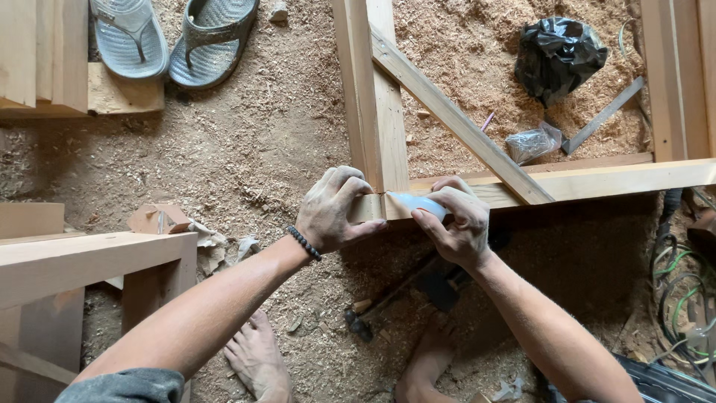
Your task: The person applies glue to wooden joints and uses an angle grinder to sand the frame. The person then assembles several wooden pieces to form a frame, hammering nails into the corners to secure them.
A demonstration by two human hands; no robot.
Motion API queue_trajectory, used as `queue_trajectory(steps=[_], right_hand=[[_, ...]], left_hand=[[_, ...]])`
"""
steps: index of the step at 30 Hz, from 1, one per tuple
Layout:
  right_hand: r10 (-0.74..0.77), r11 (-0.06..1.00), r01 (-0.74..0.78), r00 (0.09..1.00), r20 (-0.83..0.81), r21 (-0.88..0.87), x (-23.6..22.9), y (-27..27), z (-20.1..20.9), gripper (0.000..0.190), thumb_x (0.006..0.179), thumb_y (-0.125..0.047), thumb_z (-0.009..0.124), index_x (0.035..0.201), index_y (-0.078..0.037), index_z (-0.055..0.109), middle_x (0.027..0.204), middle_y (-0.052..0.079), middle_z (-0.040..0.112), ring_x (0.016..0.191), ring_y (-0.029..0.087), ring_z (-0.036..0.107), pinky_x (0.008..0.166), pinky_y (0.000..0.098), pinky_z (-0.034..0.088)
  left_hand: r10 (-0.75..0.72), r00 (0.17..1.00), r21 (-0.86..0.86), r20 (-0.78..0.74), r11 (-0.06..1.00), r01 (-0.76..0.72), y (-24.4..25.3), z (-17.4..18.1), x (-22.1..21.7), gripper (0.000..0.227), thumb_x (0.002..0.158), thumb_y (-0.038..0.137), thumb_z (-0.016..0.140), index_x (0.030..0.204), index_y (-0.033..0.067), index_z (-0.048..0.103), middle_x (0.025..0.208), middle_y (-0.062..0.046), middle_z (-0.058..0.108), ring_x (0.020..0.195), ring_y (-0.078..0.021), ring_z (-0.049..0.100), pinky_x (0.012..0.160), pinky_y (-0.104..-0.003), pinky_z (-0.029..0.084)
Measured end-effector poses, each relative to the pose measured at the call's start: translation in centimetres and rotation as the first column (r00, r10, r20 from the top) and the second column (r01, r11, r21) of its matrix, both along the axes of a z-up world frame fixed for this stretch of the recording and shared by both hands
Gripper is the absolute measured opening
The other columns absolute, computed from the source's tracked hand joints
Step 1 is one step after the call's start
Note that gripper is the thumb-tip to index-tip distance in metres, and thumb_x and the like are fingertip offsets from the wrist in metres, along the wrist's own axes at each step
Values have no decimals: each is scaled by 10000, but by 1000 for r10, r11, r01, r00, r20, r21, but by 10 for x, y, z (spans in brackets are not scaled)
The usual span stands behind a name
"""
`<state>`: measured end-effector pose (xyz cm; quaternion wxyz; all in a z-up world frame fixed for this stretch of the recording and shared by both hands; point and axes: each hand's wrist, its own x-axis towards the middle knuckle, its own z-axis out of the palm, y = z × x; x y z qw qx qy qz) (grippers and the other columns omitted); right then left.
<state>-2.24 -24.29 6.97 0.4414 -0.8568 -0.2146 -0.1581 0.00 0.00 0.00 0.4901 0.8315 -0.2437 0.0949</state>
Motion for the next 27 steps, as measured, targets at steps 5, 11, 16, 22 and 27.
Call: queue_trajectory(steps=[5, 11, 16, 22, 27], right_hand=[[-1, 1000, 1, 1000, 1, -12, -1, -3, 0, 211, 877, -205, 817, 840, -20, 722, 747, 138, 575, 823, 350, 680, 841, 458, 571], [8, 1000, -8, 1000, 17, 16, 0, -5, 2, 230, 884, -195, 813, 831, 3, 709, 731, 147, 580, 827, 358, 685, 847, 457, 572], [1, 1000, -1, 1000, 19, 13, 0, -5, 6, 235, 885, -170, 811, 805, 15, 690, 713, 150, 584, 819, 363, 695, 831, 461, 578], [3, 999, -4, 1000, 31, 43, 2, -8, 6, 247, 886, -165, 815, 783, 16, 680, 684, 145, 588, 791, 363, 702, 814, 459, 587], [-6, 999, 5, 1000, 12, 42, 0, -11, 8, 281, 897, -186, 805, 767, 15, 659, 677, 155, 583, 818, 377, 722, 804, 475, 587]], left_hand=[[-6, 1000, -9, 11, 1000, 6, 0, -1, 1, 487, 724, 495, 866, 1023, 215, 603, 1055, -8, 577, 1003, -265, 629, 794, -422, 555], [-9, 1000, -2, 12, 1000, 9, -1, -4, 1, 495, 716, 488, 870, 1022, 209, 599, 1052, -13, 581, 1003, -270, 631, 795, -430, 560], [-14, 1000, -4, 9, 1000, 14, 0, -2, 1, 489, 722, 484, 866, 1016, 203, 595, 1047, -17, 576, 998, -273, 628, 789, -431, 558], [-21, 1000, -10, 10, 1000, 21, 0, -1, 3, 490, 727, 479, 865, 1026, 207, 588, 1052, -16, 571, 998, -275, 624, 796, -436, 558], [-34, 999, -14, 11, 999, 34, 0, -3, 4, 498, 720, 477, 871, 1025, 206, 585, 1049, -22, 565, 990, -279, 620, 804, -435, 553]])
